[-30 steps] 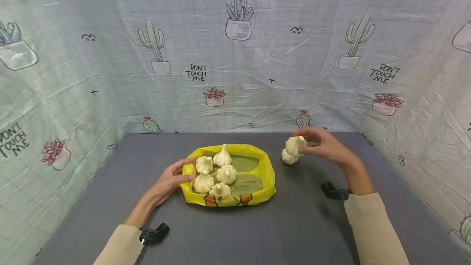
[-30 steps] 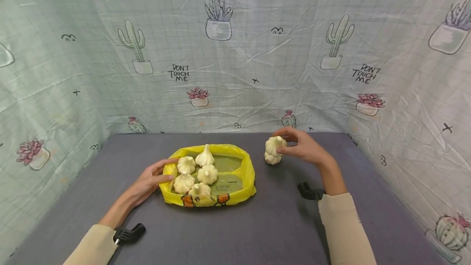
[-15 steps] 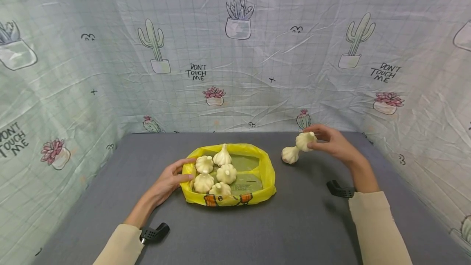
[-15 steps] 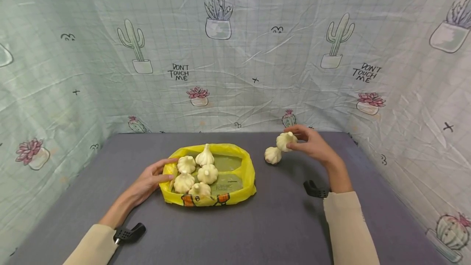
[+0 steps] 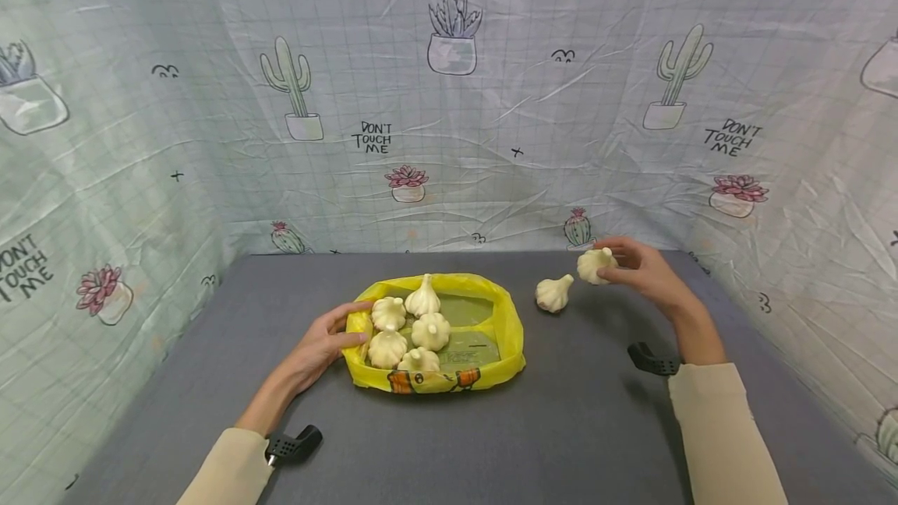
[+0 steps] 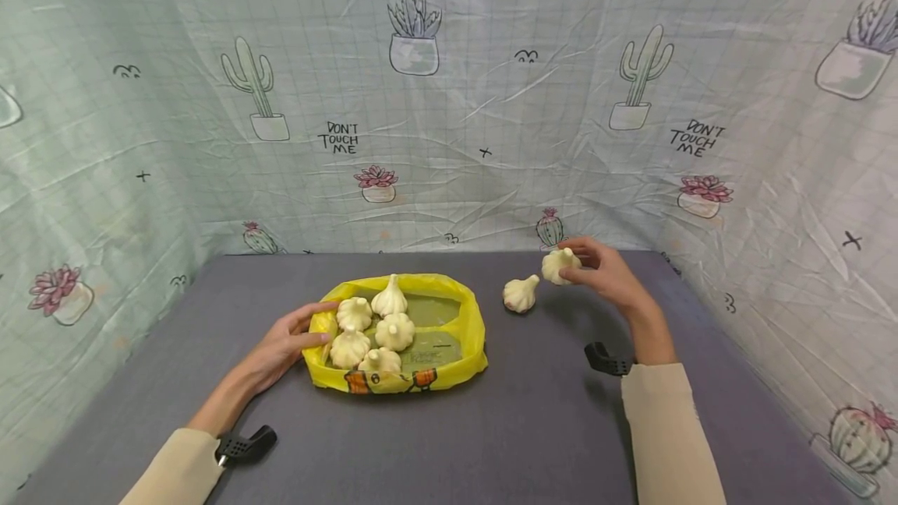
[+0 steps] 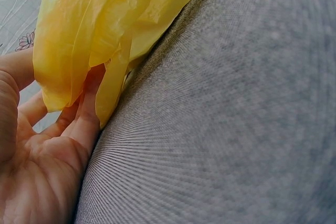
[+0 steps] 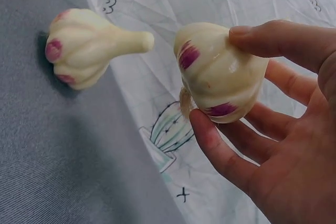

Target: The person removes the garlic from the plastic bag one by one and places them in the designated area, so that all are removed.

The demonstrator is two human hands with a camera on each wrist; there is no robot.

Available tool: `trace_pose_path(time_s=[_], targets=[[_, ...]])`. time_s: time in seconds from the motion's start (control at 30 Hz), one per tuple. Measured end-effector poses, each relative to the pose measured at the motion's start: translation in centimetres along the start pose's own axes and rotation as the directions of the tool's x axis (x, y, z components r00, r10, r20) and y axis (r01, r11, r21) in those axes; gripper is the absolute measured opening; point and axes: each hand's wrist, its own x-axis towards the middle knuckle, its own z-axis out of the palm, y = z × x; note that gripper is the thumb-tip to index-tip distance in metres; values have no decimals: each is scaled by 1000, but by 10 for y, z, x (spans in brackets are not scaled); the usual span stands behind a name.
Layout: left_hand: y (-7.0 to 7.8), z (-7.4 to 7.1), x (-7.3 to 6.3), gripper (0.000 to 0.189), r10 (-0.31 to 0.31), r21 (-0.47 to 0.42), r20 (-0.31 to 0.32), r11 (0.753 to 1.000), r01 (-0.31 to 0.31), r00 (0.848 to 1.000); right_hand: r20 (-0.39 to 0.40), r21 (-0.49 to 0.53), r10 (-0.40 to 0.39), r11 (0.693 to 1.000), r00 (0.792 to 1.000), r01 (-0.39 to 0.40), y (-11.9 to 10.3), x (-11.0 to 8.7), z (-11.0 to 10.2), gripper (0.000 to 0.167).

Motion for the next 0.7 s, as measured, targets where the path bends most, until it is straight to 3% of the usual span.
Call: trace_pose_path(time_s=[0.4,0.7], targets=[[1,1,-1,62,7,2,1,1000,-7,1000,25,18,94,995,995,-94,22,3,3,60],[1,1,-1,63,6,-3,-3,1000,-6,1000,51,-1,118,993,992,-118,35,4,9,61]])
